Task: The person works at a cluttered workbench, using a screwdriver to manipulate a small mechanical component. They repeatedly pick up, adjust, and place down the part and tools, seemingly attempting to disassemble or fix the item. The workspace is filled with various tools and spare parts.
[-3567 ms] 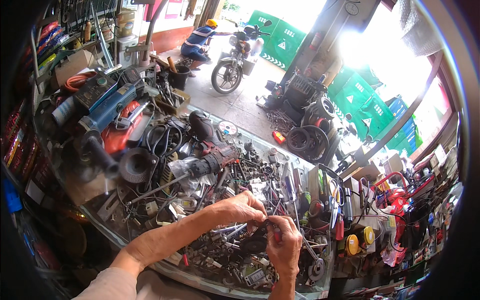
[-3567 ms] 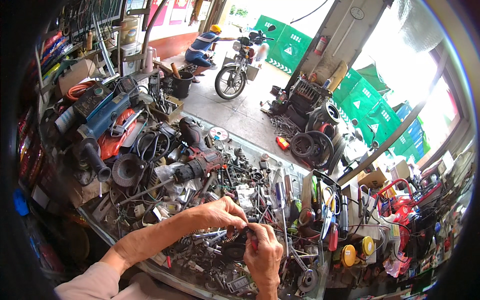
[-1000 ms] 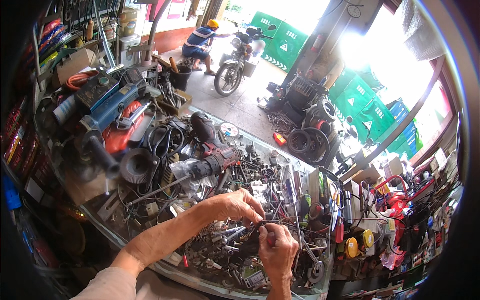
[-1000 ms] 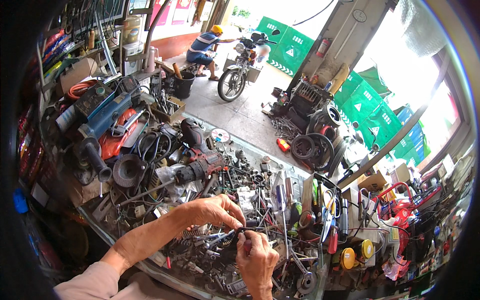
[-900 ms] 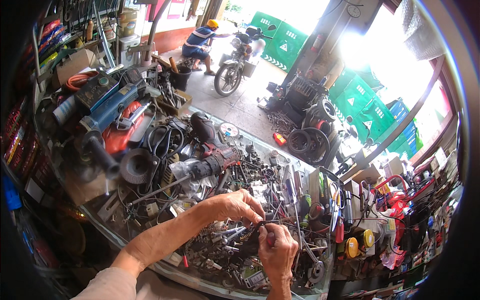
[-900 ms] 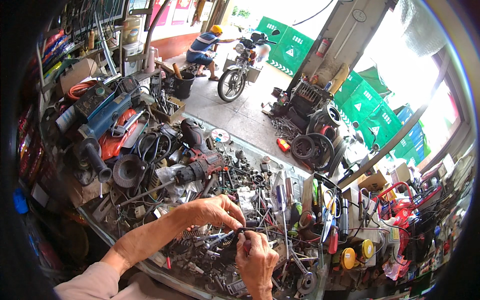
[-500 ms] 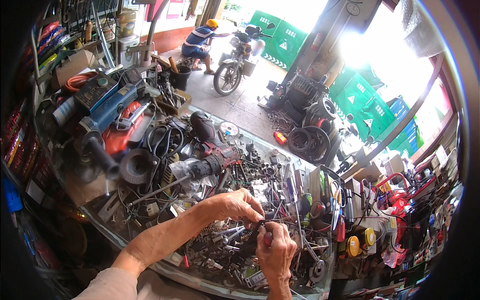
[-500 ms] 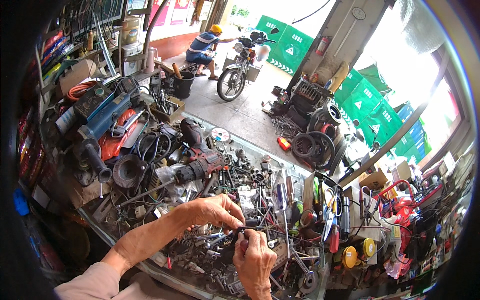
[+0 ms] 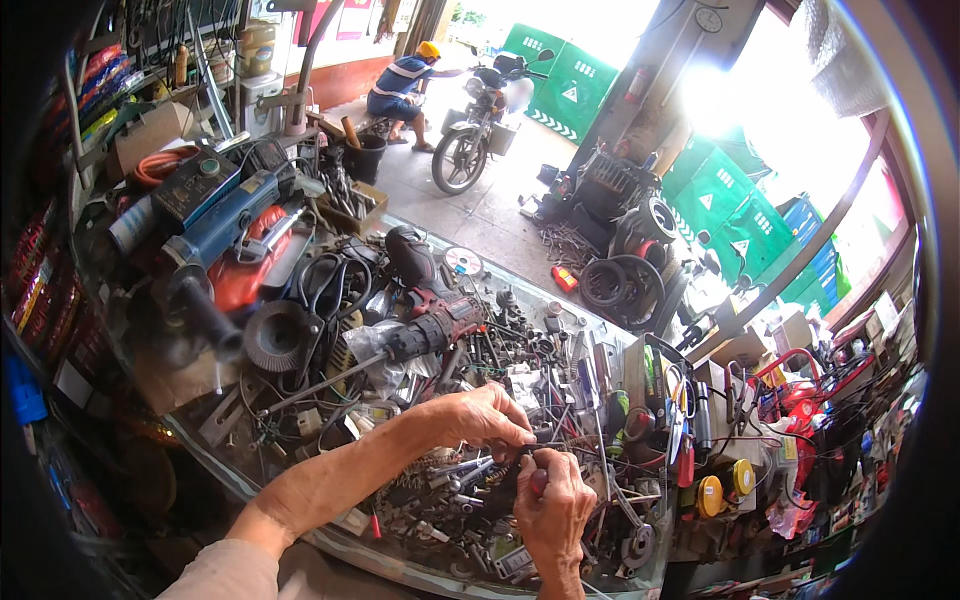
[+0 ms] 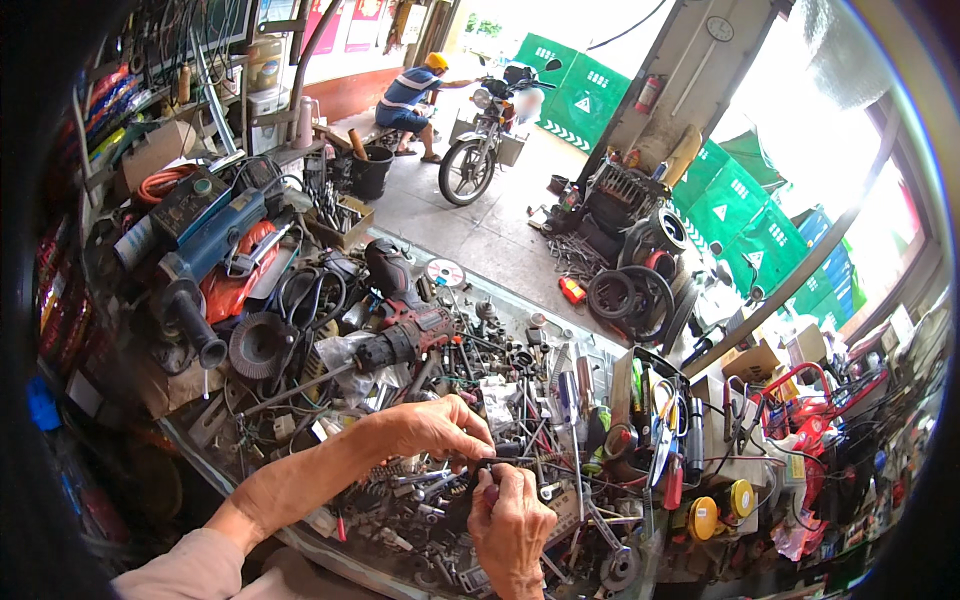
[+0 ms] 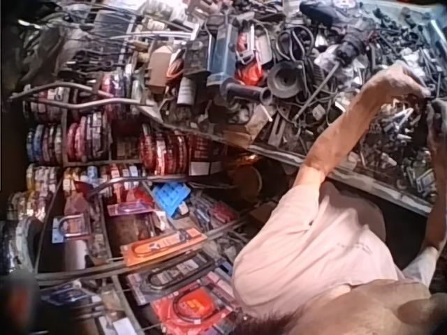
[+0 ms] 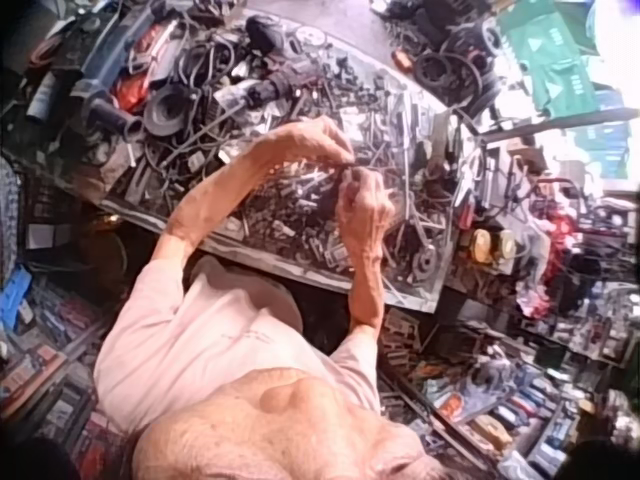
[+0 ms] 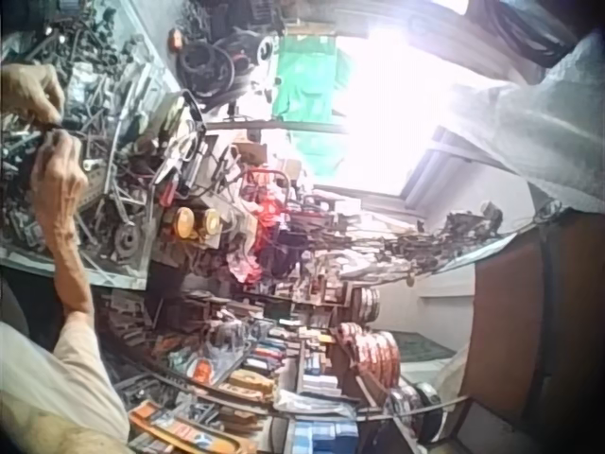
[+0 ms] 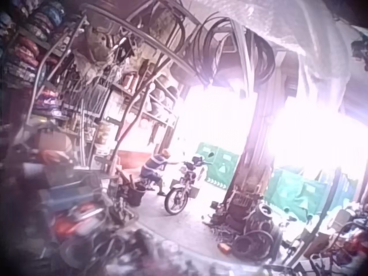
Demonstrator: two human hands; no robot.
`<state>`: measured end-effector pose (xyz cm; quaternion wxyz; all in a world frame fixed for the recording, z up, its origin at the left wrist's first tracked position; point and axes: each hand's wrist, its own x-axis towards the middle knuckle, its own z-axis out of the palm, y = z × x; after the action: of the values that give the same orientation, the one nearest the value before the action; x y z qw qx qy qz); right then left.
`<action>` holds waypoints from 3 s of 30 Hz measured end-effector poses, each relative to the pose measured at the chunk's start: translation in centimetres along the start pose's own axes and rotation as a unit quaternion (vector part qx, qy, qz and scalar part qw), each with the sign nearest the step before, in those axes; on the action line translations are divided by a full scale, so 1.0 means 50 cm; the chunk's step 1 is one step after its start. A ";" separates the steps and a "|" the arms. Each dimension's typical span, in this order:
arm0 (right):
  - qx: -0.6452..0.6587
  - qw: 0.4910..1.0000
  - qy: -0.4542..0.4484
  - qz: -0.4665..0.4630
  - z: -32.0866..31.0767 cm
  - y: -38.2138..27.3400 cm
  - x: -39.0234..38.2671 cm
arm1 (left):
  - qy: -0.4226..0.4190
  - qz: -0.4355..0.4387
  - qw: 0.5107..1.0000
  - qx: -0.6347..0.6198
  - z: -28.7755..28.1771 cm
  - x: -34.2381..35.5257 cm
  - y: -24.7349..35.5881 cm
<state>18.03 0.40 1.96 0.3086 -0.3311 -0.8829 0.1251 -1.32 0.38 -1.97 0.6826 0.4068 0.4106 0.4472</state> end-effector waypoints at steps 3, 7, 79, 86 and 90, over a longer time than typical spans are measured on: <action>-0.018 1.000 0.001 0.002 0.002 0.002 -0.003 | 0.008 0.000 1.000 0.006 0.001 0.002 -0.003; -0.045 0.999 -0.013 -0.013 0.003 0.012 -0.005 | 0.006 -0.014 1.000 0.013 0.001 0.001 -0.003; -0.036 0.998 0.044 0.003 0.003 0.022 -0.007 | 0.011 -0.018 1.000 -0.004 0.019 0.005 -0.003; -0.004 0.999 0.035 0.003 -0.003 0.015 -0.007 | -0.005 -0.016 1.000 -0.015 0.013 0.003 -0.007; -0.011 0.999 0.037 0.008 0.001 0.016 -0.009 | 0.005 -0.012 1.000 -0.014 0.017 0.004 -0.005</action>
<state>18.68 0.71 1.37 0.3362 -0.3460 -0.8696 0.1055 -0.42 0.32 -1.97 0.6917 0.3900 0.4127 0.4463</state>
